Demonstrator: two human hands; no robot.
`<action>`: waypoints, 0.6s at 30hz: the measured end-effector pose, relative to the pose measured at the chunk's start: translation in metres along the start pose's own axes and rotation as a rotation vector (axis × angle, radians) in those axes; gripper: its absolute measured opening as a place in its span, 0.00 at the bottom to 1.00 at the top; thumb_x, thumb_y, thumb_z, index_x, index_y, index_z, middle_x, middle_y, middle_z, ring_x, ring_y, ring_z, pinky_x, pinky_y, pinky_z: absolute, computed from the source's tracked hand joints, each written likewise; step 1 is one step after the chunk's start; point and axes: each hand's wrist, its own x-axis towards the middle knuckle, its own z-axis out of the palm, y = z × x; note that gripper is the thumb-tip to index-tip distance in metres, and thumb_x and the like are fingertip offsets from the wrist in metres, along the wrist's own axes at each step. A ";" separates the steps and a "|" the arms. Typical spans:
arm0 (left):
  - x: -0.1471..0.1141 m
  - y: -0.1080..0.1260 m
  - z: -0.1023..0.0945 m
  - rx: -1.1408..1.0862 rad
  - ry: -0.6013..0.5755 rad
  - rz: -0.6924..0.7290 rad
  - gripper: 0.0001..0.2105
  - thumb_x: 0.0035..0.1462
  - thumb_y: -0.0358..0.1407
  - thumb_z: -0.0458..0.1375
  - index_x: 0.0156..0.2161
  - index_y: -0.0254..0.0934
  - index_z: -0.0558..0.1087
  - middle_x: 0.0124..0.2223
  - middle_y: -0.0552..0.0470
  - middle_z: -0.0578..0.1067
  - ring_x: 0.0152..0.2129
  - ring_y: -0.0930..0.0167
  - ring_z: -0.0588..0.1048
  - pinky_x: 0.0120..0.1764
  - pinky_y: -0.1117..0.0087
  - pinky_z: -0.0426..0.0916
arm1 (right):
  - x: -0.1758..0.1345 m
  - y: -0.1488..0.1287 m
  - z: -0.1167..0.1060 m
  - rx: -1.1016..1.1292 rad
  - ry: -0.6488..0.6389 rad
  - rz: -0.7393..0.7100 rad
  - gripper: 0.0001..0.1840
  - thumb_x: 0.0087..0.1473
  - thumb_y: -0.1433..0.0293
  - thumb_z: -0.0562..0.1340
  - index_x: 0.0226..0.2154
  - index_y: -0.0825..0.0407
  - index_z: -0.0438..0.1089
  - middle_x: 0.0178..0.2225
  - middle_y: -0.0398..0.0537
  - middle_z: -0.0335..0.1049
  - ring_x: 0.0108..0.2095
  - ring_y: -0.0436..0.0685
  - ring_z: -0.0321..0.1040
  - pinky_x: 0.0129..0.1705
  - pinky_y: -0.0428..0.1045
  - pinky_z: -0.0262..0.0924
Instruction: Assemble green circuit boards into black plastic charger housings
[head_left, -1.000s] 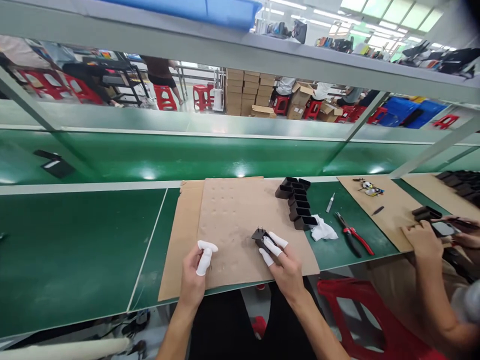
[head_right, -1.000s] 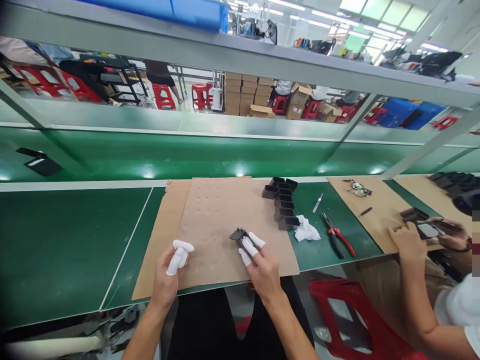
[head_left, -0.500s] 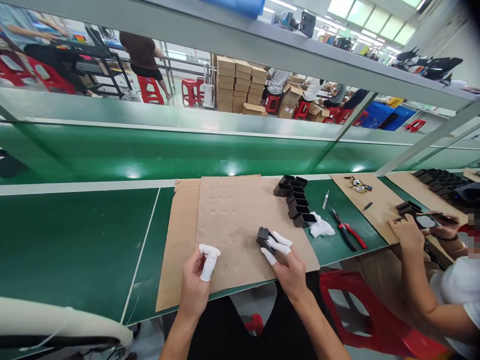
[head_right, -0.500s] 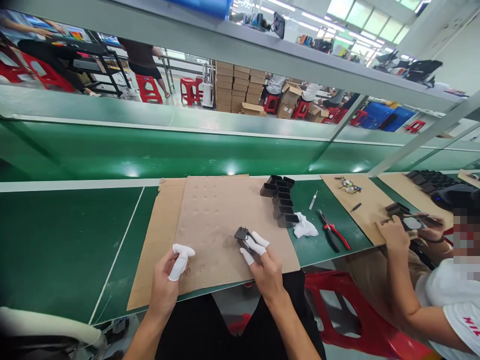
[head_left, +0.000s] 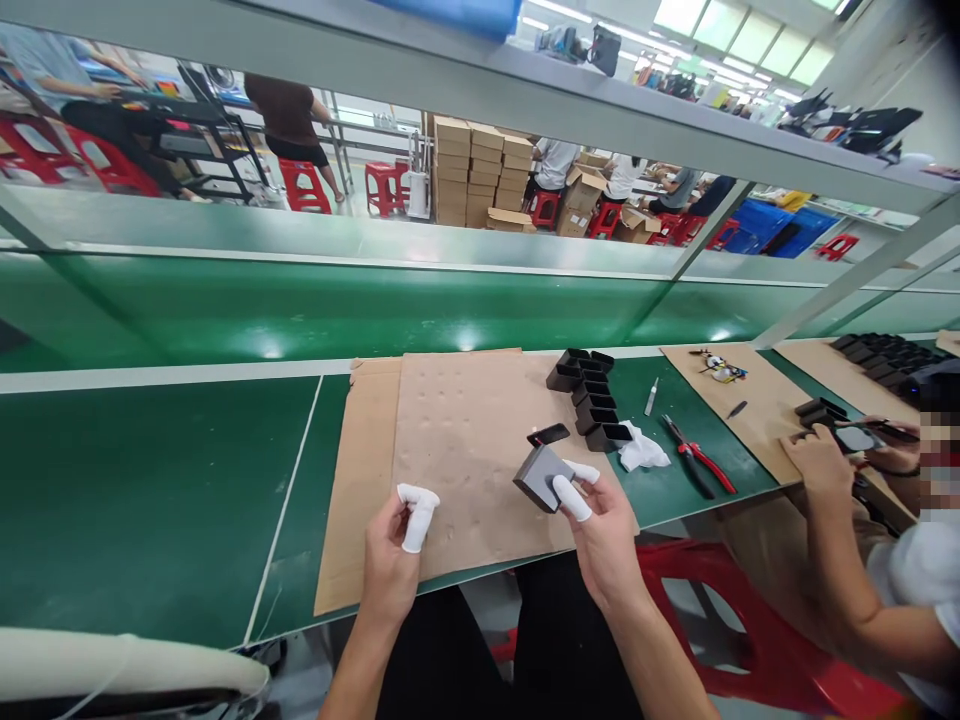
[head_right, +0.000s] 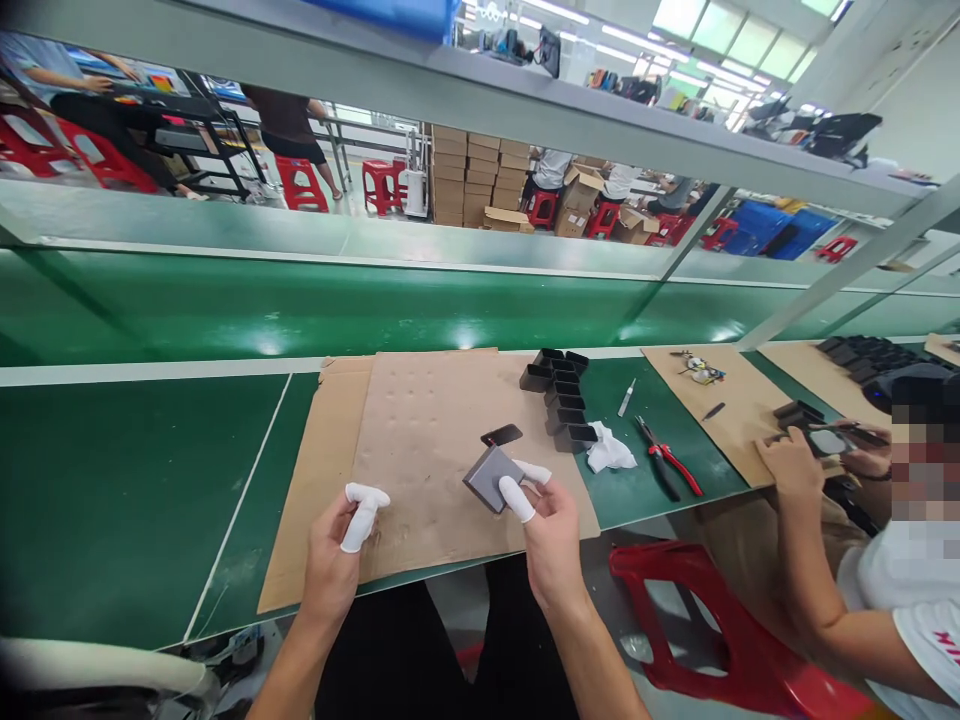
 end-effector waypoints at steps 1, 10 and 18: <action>0.000 0.000 0.000 0.001 0.004 0.002 0.18 0.53 0.51 0.71 0.33 0.37 0.77 0.28 0.55 0.70 0.26 0.70 0.67 0.32 0.71 0.65 | -0.001 -0.002 0.001 0.039 -0.022 0.032 0.20 0.56 0.57 0.78 0.46 0.49 0.80 0.48 0.54 0.85 0.45 0.63 0.84 0.43 0.54 0.82; -0.001 0.004 0.003 0.024 0.005 0.061 0.18 0.58 0.52 0.66 0.34 0.37 0.77 0.29 0.54 0.72 0.27 0.70 0.68 0.33 0.70 0.65 | -0.005 0.025 0.005 0.204 -0.029 0.094 0.20 0.68 0.50 0.66 0.50 0.45 0.81 0.53 0.53 0.84 0.50 0.64 0.85 0.52 0.61 0.84; -0.004 0.000 0.002 0.023 0.015 0.076 0.18 0.59 0.53 0.66 0.34 0.37 0.77 0.30 0.54 0.73 0.26 0.70 0.68 0.32 0.71 0.65 | 0.003 0.020 -0.012 -0.401 -0.028 -0.510 0.16 0.66 0.62 0.70 0.54 0.46 0.79 0.55 0.56 0.80 0.57 0.67 0.78 0.59 0.66 0.76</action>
